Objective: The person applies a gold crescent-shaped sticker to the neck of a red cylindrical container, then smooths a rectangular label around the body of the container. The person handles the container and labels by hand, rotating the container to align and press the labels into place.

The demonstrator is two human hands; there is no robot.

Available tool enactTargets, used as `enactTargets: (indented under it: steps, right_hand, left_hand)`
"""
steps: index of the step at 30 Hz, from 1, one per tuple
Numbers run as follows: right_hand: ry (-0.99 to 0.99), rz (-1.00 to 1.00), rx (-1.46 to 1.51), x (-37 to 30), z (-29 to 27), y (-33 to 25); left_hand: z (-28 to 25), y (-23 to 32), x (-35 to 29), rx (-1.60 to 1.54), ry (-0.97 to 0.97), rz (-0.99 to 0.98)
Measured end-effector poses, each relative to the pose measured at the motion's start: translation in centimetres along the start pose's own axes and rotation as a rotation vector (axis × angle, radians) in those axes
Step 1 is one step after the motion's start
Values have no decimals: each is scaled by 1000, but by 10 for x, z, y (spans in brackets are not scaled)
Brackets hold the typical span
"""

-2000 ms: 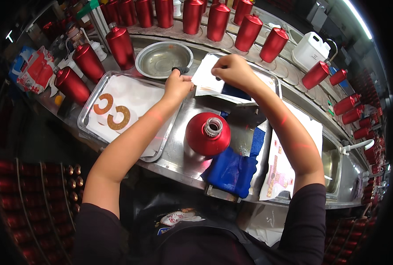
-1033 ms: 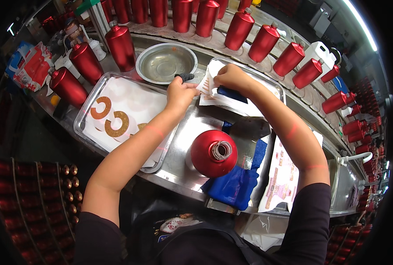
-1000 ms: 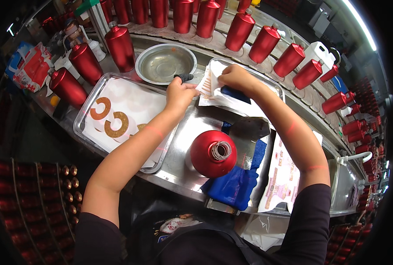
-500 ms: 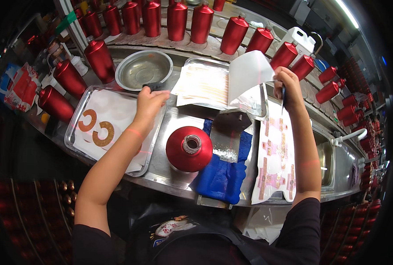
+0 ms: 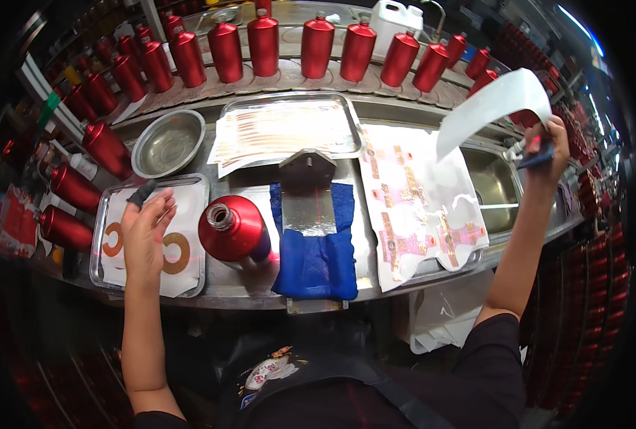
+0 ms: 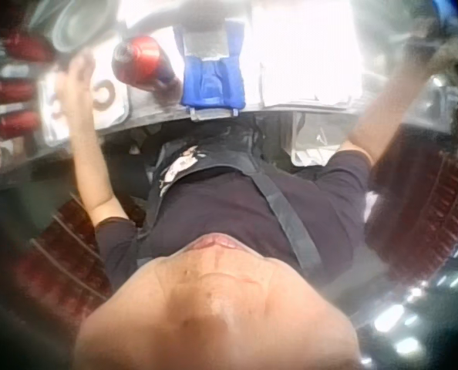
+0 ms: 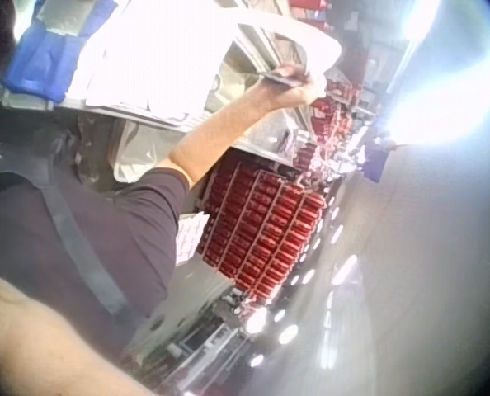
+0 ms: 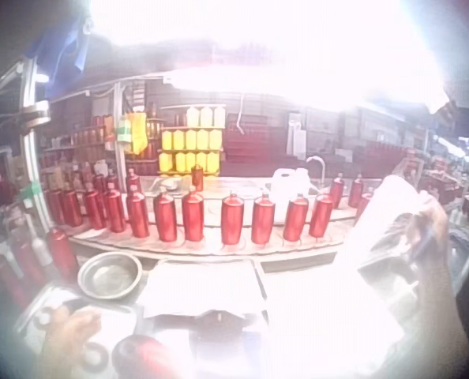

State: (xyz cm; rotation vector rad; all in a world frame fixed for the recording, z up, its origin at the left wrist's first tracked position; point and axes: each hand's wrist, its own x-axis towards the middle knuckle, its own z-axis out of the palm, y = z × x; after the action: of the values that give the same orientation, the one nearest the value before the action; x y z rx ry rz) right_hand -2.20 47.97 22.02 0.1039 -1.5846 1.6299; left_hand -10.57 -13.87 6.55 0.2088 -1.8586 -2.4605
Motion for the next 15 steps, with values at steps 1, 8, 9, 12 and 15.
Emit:
enactTargets:
  steps: [1,8,9,12,15]
  right_hand:
    - [28,6,-24,-9,-22,-22]
    - [415,-181,-635,-56,-166,-76]
    - [474,-51,-438,-61,-191,-75]
    - [829,-75,-387,-72,-257,-45]
    - [954,-151,-493,-95,-300,-20]
  left_hand:
    - [-7,0,-3,-18,15,12]
    - [-76,9,9,-84,27,-23]
    - [-87,11,14,-136,-32,-64]
    - [-119,13,21,-212,-96,-72]
    - [-145,12,28,-160,-145,-104]
